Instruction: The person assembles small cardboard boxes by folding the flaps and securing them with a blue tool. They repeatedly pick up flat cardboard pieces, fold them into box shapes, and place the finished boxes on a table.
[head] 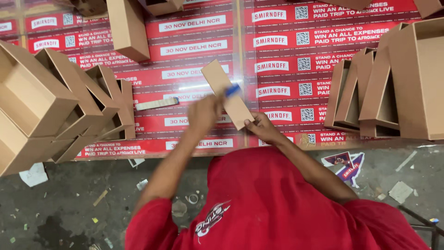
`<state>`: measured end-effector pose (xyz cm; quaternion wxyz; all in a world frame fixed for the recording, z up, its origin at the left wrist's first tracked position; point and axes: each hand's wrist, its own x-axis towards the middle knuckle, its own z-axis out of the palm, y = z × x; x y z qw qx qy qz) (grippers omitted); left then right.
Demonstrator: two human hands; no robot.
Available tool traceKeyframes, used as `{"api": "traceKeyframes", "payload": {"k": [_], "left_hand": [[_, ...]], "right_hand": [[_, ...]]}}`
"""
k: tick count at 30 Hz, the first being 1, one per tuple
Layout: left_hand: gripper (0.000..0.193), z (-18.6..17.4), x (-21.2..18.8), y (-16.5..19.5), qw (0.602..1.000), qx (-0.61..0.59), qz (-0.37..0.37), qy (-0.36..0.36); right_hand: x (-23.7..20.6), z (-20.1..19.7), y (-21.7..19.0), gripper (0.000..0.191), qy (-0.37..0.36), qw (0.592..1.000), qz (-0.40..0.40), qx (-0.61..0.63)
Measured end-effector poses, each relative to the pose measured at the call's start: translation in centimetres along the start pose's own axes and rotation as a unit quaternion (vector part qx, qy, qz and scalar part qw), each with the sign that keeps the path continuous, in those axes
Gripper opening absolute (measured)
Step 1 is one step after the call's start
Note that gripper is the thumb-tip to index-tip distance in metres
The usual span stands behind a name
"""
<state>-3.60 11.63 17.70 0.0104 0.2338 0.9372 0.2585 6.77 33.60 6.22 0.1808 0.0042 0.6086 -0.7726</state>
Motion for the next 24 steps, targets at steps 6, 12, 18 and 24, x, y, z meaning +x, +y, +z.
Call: {"api": "traceKeyframes", "payload": {"k": [6,12,18,24], "left_hand": [[0.037,-1.4,9.2,-10.6,0.994,0.051,0.020,0.095],[0.040,-7.4,4.7,-6.6,0.903,-0.421,-0.055,-0.062],[0.030,-11.7,0.4,1.2,0.987,-0.086,-0.009,-0.138],[0.026,-11.2,-2.2,5.4,0.989,-0.076,0.127,-0.014]], "right_hand": [[-0.3,-0.6,-0.4,0.034,0.000,1.000,0.017,0.024],[1.6,-0.9,-1.1,0.035,-0.043,0.993,-0.019,-0.109],[2.9,0.2,-6.2,0.044,-0.090,0.982,-0.140,-0.093],[1.7,3.4,-10.2,0.048,-0.068,0.985,-0.157,-0.024]]}}
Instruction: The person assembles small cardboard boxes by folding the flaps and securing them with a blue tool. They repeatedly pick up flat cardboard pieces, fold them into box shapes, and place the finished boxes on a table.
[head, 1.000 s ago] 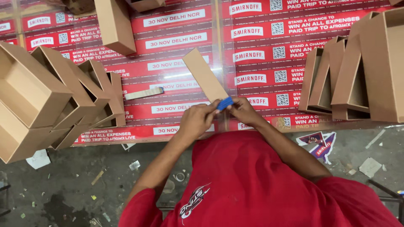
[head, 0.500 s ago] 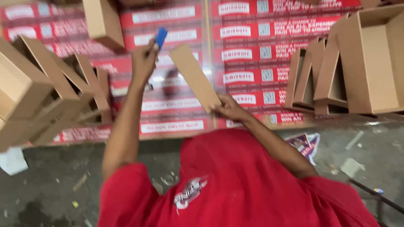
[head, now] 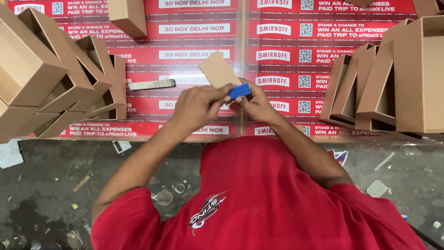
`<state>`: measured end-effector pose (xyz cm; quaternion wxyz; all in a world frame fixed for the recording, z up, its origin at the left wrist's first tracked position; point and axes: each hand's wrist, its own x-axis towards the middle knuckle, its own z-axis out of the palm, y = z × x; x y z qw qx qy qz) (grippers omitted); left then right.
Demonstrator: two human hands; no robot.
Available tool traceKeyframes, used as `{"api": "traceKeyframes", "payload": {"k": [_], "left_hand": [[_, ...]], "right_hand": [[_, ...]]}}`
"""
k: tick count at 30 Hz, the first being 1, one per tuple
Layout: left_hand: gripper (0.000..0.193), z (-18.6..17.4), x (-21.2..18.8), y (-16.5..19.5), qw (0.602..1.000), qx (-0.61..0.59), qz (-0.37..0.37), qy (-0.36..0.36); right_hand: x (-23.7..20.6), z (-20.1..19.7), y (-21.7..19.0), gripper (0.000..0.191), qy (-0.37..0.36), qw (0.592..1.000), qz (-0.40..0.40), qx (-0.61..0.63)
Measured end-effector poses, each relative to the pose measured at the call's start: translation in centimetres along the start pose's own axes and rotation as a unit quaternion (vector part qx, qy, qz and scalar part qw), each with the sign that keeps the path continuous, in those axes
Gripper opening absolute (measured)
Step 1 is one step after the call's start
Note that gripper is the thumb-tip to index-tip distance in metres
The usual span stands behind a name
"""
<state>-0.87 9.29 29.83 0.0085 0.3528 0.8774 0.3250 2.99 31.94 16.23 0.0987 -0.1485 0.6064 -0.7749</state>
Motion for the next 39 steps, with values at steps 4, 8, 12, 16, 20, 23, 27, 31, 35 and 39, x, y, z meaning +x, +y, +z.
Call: {"api": "traceKeyframes", "payload": {"k": [4,8,12,16,20,23,27,31,35,39], "left_hand": [[0.036,0.5,0.1,-0.5,0.998,0.039,-0.036,0.028],[0.031,0.1,2.4,-3.9,0.992,0.099,-0.040,0.069],[0.018,-0.8,3.5,-8.7,0.984,0.123,-0.108,0.071],[0.021,-0.1,1.4,-11.3,0.989,-0.048,-0.045,0.135],[0.026,3.7,-1.8,-9.7,0.988,-0.119,-0.089,0.030],[0.033,6.7,-3.1,-7.4,0.987,-0.050,-0.140,-0.067],[0.032,8.9,-5.5,-4.2,0.990,-0.050,-0.125,-0.038],[0.039,9.3,-5.6,-3.8,0.991,0.000,-0.126,-0.041],[0.036,8.5,-1.7,-9.1,0.984,0.041,-0.168,0.032],[0.027,5.4,3.8,-16.9,0.964,0.128,-0.228,0.050]], "right_hand": [[1.3,0.6,-1.1,0.052,0.022,1.000,0.008,0.020],[1.6,0.2,-1.2,0.053,0.041,0.999,0.015,0.001],[0.0,-0.3,-0.4,0.053,0.033,0.999,0.010,-0.030],[-1.5,-1.1,2.0,0.051,0.009,0.988,0.027,-0.150],[-2.2,-1.4,6.0,0.046,-0.025,0.988,0.015,-0.149],[-2.6,-1.3,9.1,0.035,-0.012,0.986,0.084,-0.144],[-4.0,-1.2,11.6,0.028,0.008,0.997,0.071,-0.022],[-3.8,-1.3,11.6,0.025,0.038,0.992,0.073,-0.092],[-3.1,-0.3,10.1,0.040,0.057,0.996,0.059,-0.036],[-3.6,0.4,8.6,0.047,0.090,0.992,0.089,0.011]]}}
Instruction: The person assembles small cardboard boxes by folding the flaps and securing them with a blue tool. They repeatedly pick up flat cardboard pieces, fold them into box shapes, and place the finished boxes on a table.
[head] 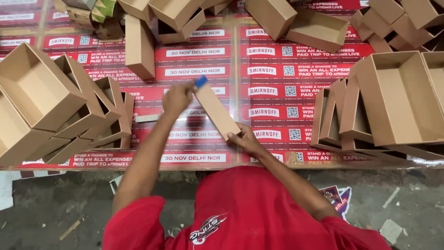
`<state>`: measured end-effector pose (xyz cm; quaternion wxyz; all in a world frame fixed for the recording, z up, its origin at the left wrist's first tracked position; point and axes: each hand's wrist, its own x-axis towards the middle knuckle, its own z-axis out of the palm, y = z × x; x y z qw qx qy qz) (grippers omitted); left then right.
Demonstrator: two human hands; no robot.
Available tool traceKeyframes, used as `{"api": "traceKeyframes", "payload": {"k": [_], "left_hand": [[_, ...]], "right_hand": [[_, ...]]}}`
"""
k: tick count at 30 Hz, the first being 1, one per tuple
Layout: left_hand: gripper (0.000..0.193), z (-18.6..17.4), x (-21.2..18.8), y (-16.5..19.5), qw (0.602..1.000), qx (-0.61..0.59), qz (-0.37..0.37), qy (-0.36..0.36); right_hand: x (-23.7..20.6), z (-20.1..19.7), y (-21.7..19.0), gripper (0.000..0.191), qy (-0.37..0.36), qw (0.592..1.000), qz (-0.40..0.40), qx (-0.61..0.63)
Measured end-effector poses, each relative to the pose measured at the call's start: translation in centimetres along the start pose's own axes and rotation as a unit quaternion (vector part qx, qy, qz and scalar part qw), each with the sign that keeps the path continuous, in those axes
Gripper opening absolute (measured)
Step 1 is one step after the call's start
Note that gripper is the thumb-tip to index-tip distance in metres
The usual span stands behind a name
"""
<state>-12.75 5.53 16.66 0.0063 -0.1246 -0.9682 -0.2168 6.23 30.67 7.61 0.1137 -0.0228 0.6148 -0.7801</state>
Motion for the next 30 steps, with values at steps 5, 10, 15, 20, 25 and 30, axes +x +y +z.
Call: {"api": "traceKeyframes", "payload": {"k": [5,10,15,20,25,30], "left_hand": [[0.036,-4.0,1.7,-2.2,0.977,-0.206,0.001,-0.061],[0.023,-8.4,-2.5,1.7,0.929,-0.326,0.087,-0.153],[0.030,-11.5,-6.9,6.2,0.974,-0.115,0.144,-0.133],[0.031,-11.7,-10.7,10.1,0.970,-0.064,0.208,-0.113],[0.017,-10.6,-8.3,9.5,0.981,-0.025,0.192,0.033],[0.026,-10.2,-3.7,6.3,0.989,0.015,0.145,0.032]], "right_hand": [[0.4,-1.2,-0.4,0.044,-0.075,0.996,-0.032,-0.030],[3.0,-1.3,-0.6,0.044,-0.054,0.994,0.044,-0.086],[3.4,0.9,-2.4,0.044,-0.060,0.984,-0.147,-0.080],[2.5,3.6,-4.8,0.032,-0.086,0.993,-0.082,0.024],[2.7,4.7,-6.8,0.037,-0.049,0.998,-0.049,-0.009],[1.9,2.5,-6.4,0.040,-0.122,0.985,-0.076,-0.092]]}}
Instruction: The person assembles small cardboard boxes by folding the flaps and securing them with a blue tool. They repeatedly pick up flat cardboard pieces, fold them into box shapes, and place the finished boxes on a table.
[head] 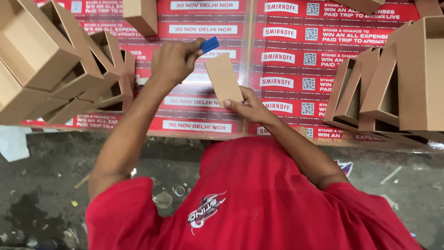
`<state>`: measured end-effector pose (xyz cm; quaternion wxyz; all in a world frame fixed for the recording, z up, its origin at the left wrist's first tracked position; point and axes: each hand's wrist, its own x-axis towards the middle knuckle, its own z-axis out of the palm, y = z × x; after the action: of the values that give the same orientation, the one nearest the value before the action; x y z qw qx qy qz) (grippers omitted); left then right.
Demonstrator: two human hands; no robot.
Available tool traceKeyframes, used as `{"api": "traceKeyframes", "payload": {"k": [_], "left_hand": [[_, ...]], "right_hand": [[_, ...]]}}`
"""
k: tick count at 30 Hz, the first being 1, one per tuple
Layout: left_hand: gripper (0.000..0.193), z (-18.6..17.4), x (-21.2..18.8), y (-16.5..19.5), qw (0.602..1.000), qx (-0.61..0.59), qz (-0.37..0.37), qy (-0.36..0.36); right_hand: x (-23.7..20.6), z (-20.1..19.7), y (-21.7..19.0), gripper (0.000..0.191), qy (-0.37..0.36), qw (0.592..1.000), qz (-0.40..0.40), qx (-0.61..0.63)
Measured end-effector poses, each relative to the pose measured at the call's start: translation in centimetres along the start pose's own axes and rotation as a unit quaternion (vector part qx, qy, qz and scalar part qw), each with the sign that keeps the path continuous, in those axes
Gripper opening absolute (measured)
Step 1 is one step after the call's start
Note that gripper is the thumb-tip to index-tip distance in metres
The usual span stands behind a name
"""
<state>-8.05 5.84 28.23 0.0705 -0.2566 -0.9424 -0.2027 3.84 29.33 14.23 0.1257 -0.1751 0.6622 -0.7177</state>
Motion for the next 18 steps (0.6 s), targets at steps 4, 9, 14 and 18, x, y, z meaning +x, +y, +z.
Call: {"api": "traceKeyframes", "payload": {"k": [4,9,14,18], "left_hand": [[0.024,1.6,-2.1,1.1,0.990,-0.124,-0.005,-0.069],[0.028,7.1,-6.4,2.8,0.986,-0.087,0.009,-0.140],[0.025,12.8,-3.0,-5.6,0.999,-0.011,-0.003,-0.042],[0.027,14.0,-1.3,-12.8,0.998,0.064,-0.002,-0.010]], "right_hand": [[-1.3,-0.7,3.2,0.044,0.009,0.998,0.040,0.044],[-2.0,-0.1,6.9,0.040,0.059,0.989,0.114,0.079],[-2.3,0.1,4.5,0.039,0.080,0.994,0.080,0.003],[-5.2,-0.4,-3.8,0.042,0.075,0.986,0.120,-0.084]]}}
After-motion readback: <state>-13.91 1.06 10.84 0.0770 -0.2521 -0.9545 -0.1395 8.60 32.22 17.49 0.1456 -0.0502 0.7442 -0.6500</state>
